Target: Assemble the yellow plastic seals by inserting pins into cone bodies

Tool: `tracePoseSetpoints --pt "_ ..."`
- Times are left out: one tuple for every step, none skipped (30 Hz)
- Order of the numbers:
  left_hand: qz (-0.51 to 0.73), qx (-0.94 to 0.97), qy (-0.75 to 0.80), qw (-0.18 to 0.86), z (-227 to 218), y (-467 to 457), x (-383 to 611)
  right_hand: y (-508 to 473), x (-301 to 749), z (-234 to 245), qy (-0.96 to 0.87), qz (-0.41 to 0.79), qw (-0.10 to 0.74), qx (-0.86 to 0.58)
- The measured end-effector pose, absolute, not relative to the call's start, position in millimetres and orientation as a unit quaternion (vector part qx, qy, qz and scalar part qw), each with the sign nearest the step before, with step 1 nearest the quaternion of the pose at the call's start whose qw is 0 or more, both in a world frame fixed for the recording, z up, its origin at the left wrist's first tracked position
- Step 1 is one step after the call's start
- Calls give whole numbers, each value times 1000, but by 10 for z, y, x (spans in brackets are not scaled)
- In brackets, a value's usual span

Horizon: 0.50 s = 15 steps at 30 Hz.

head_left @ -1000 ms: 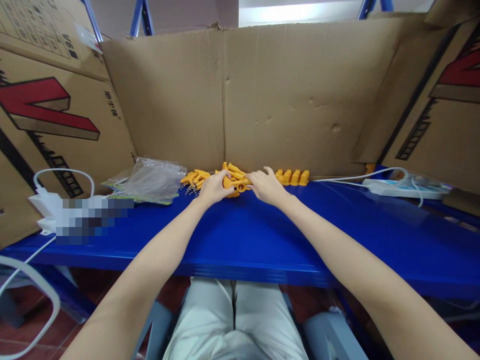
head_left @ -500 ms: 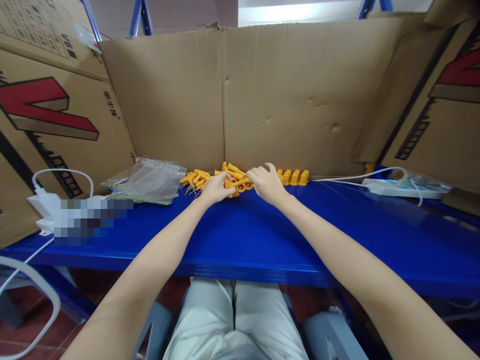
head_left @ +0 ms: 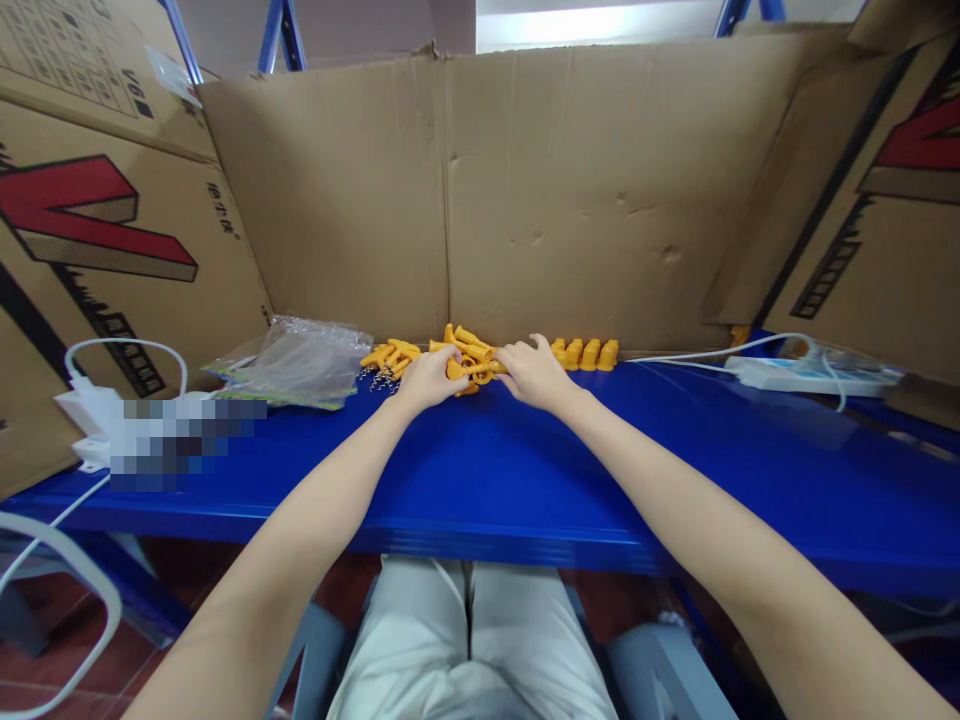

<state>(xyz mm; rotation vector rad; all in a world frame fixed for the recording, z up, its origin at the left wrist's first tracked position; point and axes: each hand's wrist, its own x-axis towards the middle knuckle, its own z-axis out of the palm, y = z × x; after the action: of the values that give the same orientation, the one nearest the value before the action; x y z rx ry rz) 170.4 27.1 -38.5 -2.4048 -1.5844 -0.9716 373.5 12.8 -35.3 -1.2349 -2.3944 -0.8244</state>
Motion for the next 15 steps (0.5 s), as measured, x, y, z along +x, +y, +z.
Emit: tracePoseSetpoints --pt "-319 -788 -523 50 -384 273 1702 134 3747 -342 -832 -296 167 -438" --pt "-319 -786 -528 50 -384 276 1698 146 3769 -330 -824 -303 176 -444" --pt "-318 -781 -534 52 -383 280 1691 164 3800 -317 -814 -309 191 -453" --pt "-319 -776 -541 55 -383 285 1682 188 3843 -302 -802 -314 211 -462" --pt "-321 -770 -548 58 -383 291 1672 217 3897 -285 -787 -316 236 -474" --pt "-325 -763 -555 60 -384 299 1663 252 3963 -267 -770 -314 266 -488" --pt "-331 -757 -561 60 -384 310 1653 289 4040 -250 -749 -309 298 -504" --pt "-340 -750 -564 58 -385 322 1645 328 4126 -234 -724 -300 329 -527" --pt "-352 -742 -568 54 -386 338 1636 369 4222 -223 -696 -287 357 -553" --pt "-365 -735 -570 48 -387 355 1628 409 4324 -219 -665 -274 383 -579" --pt "-379 -726 -572 39 -387 375 1618 448 4431 -223 -635 -259 405 -605" --pt "-395 -717 -573 28 -388 395 1607 487 4541 -237 -607 -240 422 -629" --pt "-413 -708 -573 17 -388 416 1594 524 4650 -261 -577 -217 437 -655" --pt "-431 -698 -572 7 -388 436 1579 559 4755 -294 -552 -192 446 -677" --pt "-448 -689 -570 -4 -386 456 1561 592 4854 -335 -528 -168 456 -697"
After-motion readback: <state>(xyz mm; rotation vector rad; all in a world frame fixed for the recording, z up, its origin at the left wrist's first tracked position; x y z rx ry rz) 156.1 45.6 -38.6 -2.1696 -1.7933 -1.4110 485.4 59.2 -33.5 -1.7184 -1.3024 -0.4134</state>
